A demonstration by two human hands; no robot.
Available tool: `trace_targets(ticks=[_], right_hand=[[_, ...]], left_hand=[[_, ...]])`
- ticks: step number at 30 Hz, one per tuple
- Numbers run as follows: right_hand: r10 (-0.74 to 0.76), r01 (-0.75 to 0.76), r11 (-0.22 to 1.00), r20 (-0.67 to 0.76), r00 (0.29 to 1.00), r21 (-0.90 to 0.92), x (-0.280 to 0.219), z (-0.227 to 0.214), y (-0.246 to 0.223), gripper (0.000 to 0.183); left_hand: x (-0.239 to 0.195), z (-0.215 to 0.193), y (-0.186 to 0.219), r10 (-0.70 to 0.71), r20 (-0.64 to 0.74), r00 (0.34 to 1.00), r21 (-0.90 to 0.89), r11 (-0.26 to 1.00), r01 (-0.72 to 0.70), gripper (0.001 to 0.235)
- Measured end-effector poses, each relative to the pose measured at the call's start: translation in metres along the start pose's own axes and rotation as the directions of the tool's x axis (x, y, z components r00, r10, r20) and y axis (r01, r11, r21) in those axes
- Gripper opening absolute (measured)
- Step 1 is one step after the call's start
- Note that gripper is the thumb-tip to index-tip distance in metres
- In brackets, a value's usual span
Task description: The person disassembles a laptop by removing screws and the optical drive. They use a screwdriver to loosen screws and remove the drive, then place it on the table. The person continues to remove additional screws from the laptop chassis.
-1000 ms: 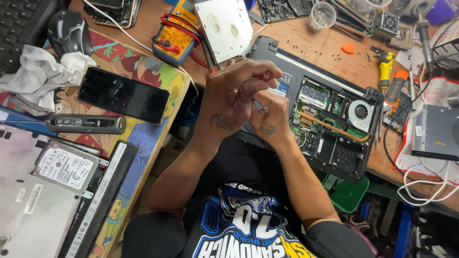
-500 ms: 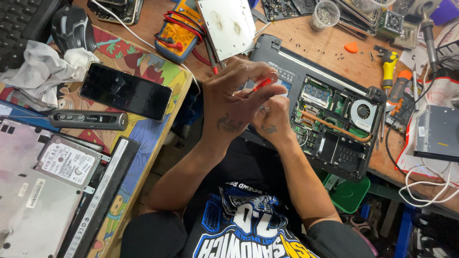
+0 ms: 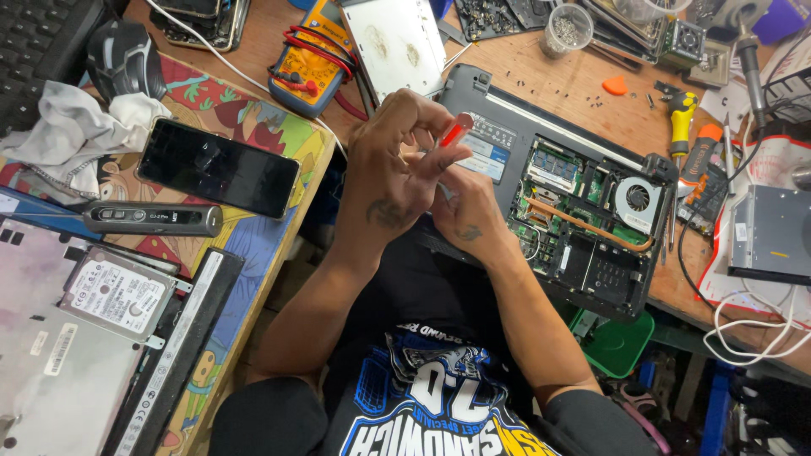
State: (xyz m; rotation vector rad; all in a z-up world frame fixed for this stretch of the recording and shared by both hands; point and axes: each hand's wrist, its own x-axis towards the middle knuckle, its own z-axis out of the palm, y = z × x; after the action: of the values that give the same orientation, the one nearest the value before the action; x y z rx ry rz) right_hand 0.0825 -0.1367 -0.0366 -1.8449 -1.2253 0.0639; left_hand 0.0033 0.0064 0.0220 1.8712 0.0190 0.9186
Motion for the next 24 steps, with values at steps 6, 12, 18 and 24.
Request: trace_targets(ticks=[6,12,18,24], right_hand=[[0.065,-0.05,0.995,-0.19,0.98,0.081,0.008,0.009,-0.006,0.017],[0.088,-0.061,0.981,-0.139,0.986,0.185,0.003,0.003,0.001,0.015],[0.083,-0.074,0.985,-0.056,0.995,0.154,0.004,-0.004,-0.001,0.017],[-0.009,0.016,0.998,-0.108,0.994,0.069,0.012,0.0,-0.012,0.025]], left_hand=[[-0.006,0.005,-0.003,-0.075,-0.026,0.997,-0.001,0.997,0.075,0.036],[-0.006,0.004,0.001,-0.08,0.062,0.995,-0.082,0.993,0.085,0.033],[-0.009,-0.007,-0.004,-0.115,0.169,0.979,-0.089,0.987,0.131,0.03],[-0.008,-0.004,-0.013,-0.209,0.089,0.974,-0.033,0.976,0.213,0.01]])
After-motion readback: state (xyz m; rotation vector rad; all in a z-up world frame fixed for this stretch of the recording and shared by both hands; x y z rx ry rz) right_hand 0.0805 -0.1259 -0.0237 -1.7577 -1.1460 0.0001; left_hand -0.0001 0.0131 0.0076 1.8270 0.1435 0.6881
